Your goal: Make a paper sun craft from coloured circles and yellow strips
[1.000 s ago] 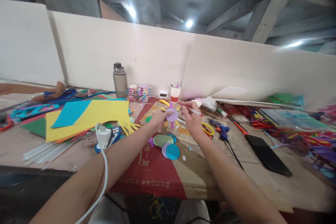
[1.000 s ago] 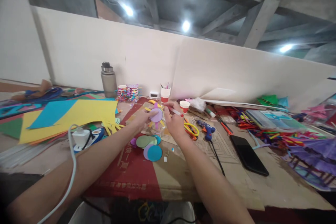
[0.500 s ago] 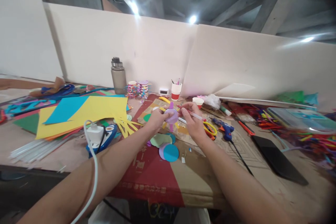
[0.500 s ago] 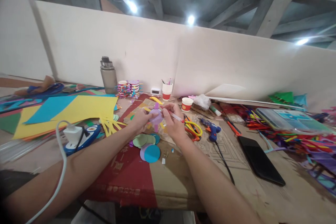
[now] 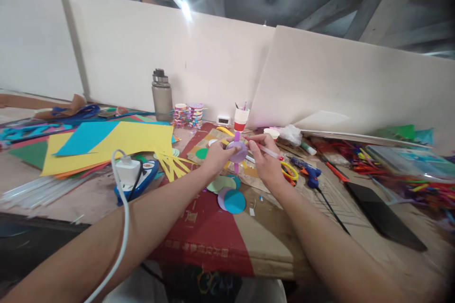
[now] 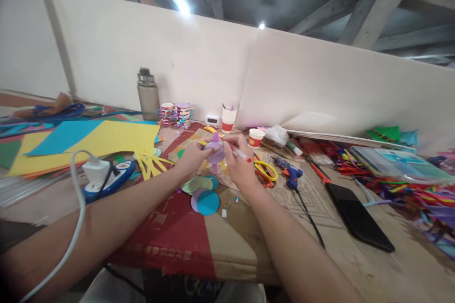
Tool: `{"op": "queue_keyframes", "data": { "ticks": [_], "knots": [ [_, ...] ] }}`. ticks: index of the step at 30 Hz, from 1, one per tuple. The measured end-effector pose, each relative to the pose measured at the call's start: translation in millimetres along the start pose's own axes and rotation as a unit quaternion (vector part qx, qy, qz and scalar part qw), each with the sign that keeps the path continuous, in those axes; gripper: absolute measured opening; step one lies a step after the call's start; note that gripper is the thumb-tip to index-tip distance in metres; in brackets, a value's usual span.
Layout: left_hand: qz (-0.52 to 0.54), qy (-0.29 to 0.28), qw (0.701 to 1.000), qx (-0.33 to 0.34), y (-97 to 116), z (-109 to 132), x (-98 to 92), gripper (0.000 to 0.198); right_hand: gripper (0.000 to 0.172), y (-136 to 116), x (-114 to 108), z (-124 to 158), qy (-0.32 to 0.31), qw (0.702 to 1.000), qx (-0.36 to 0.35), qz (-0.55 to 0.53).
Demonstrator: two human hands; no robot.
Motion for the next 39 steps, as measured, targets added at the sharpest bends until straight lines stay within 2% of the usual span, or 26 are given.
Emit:
{"op": "queue_keyframes", "data": {
  "ticks": [13,18,22,32,39],
  "knots": [
    [-0.056,-0.022,0.998,0.018,1,-2,1.8,0.037,0.012,-11,0,-1,-0.005,0.997,-0.028,0.070],
    [-0.027,-0.025,0.999,0.020,3,1,4.1,0.037,0.013,-11,2,-1,-0.015,0.995,-0.029,0.094],
    [-0.011,-0.036,0.999,0.013,2,2,7.3,0.037,0.014,-11,3,0,-0.013,0.994,-0.036,0.100],
    [-0.043,-0.058,0.997,0.007,7,8,13.2,0.058,0.013,-9,2,0,-0.005,0.995,-0.034,0.092],
    [-0.050,-0.055,0.997,0.010,9,8,13.9,0.057,0.012,-9,1,0,0.001,0.995,-0.033,0.098]
  ]
}}
Point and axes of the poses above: each hand's wrist, its own z-axis away from the middle knuckle, its own x-axis out of the palm, y = z × x, the point moved 9 cm from there along -z, towards the middle knuckle, and after that the axes turned 8 degrees about z, right-handed, at the moved point
